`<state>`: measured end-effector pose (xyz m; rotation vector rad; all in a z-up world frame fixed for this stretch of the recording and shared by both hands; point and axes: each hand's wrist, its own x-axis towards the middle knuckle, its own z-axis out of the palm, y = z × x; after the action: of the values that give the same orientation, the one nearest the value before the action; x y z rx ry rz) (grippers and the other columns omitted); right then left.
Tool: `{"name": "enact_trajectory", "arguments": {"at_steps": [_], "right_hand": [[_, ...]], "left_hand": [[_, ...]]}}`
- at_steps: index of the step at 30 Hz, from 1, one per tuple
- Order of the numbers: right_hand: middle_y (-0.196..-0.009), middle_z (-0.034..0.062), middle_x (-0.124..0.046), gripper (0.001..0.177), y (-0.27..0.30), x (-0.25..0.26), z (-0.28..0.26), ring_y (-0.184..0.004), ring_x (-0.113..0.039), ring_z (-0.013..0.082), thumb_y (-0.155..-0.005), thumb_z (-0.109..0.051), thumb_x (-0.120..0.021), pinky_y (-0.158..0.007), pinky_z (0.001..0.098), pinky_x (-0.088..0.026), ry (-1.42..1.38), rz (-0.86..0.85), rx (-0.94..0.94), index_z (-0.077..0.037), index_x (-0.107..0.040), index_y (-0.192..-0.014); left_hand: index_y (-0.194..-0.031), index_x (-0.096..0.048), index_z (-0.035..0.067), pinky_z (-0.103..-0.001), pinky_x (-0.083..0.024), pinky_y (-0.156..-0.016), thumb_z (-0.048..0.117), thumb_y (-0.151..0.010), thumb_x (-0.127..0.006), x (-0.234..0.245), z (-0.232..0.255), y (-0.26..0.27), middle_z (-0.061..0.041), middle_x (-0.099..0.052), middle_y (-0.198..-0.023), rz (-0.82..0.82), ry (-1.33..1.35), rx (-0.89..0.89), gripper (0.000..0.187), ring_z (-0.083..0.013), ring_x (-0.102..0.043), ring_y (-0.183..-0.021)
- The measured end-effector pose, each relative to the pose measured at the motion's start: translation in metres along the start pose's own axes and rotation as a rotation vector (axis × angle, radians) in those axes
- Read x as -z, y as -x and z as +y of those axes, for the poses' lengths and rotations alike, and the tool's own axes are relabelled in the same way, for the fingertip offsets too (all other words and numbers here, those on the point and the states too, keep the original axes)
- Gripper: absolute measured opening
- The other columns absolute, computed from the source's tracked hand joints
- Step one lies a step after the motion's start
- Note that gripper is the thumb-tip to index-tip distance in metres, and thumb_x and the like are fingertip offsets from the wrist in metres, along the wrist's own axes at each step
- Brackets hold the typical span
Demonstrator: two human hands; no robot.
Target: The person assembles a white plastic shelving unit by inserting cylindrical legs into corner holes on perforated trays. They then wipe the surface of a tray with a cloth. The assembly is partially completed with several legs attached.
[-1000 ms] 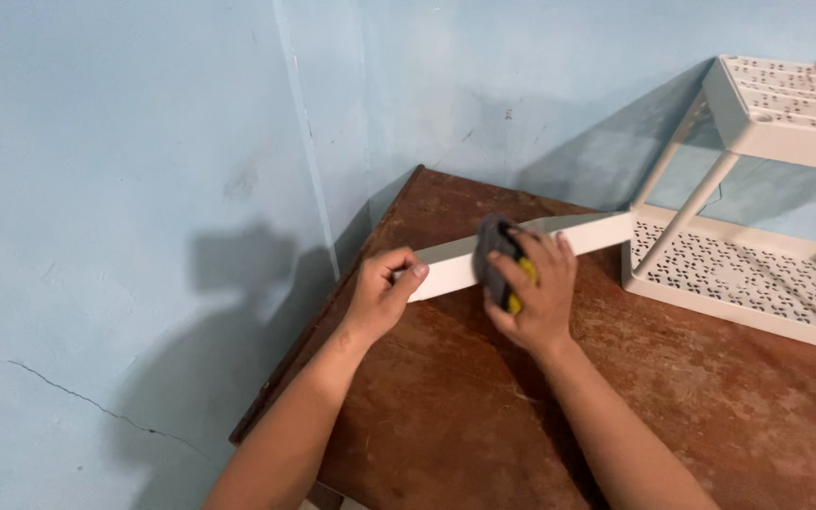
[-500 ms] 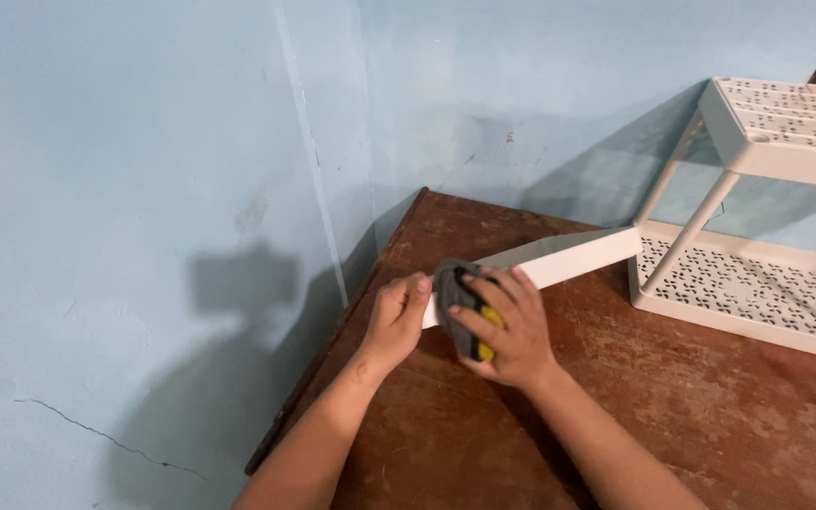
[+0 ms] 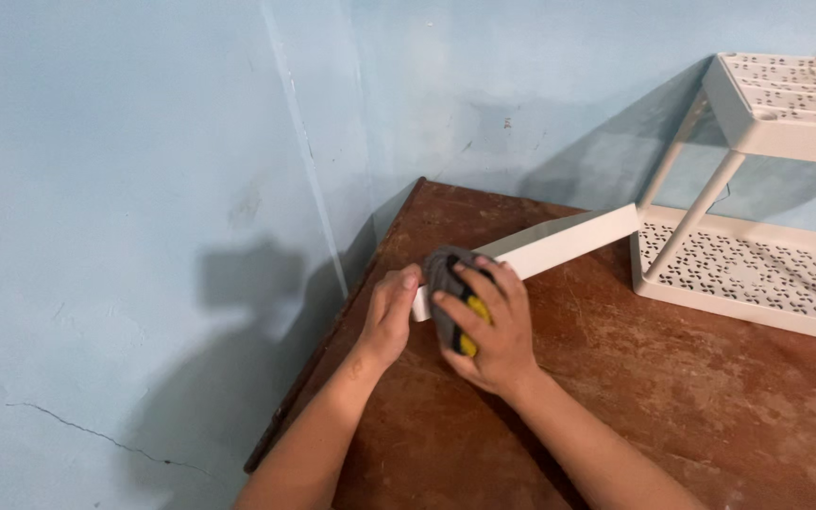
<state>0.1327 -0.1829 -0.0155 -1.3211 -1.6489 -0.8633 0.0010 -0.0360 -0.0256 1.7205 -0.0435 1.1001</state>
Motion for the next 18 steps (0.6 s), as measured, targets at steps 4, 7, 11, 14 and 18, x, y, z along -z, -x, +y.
{"name": "enact_trajectory", "arguments": {"at_steps": [4,7,11,14,18], "right_hand": [[-0.146,0.0110,-0.053,0.062,0.001,0.009,0.012,-0.139,-0.045,0.0355,-0.079,-0.044,-0.079,-0.118,0.0589,-0.030,0.000,-0.091,0.161,-0.028,-0.059,-0.135],[-0.145,0.0146,-0.052,0.061,-0.001,0.018,0.044,-0.138,-0.046,0.0367,-0.080,-0.042,-0.076,-0.119,0.0609,-0.027,0.073,-0.037,0.107,-0.026,-0.056,-0.136],[-0.147,0.0145,-0.053,0.056,0.002,0.027,0.058,-0.144,-0.046,0.0379,-0.083,-0.028,-0.070,-0.126,0.0613,-0.027,0.152,0.029,-0.177,-0.022,-0.056,-0.136],[-0.148,0.0156,-0.052,0.054,-0.001,0.017,0.033,-0.143,-0.046,0.0387,-0.083,-0.026,-0.069,-0.125,0.0609,-0.029,0.107,0.069,-0.194,-0.021,-0.056,-0.135],[-0.142,0.0150,-0.057,0.058,-0.007,0.008,-0.008,-0.137,-0.050,0.0400,-0.078,-0.031,-0.076,-0.119,0.0581,-0.032,0.018,-0.091,0.051,-0.024,-0.062,-0.133]], "left_hand": [[-0.079,-0.057,0.006,-0.027,-0.039,-0.059,0.040,-0.110,-0.046,0.001,-0.001,0.003,0.003,-0.053,-0.071,0.066,0.000,0.072,0.047,-0.0069,-0.050,-0.066],[-0.081,-0.061,0.005,-0.027,-0.037,-0.059,0.032,-0.104,-0.061,0.003,0.007,-0.002,0.003,-0.055,-0.072,0.093,-0.068,0.037,0.036,-0.0064,-0.048,-0.068],[-0.076,-0.061,0.006,-0.027,-0.035,-0.054,0.022,-0.091,-0.076,0.009,0.015,-0.005,0.004,-0.056,-0.067,0.074,-0.078,0.159,0.026,-0.0050,-0.047,-0.062],[-0.075,-0.060,0.007,-0.026,-0.035,-0.054,0.019,-0.091,-0.076,0.010,0.011,-0.004,0.005,-0.055,-0.067,0.062,-0.097,0.134,0.026,-0.0040,-0.047,-0.061],[-0.073,-0.058,0.005,-0.025,-0.037,-0.058,0.012,-0.093,-0.068,0.020,0.003,-0.005,0.005,-0.058,-0.069,0.026,-0.119,0.013,0.024,-0.0036,-0.049,-0.064]]}}
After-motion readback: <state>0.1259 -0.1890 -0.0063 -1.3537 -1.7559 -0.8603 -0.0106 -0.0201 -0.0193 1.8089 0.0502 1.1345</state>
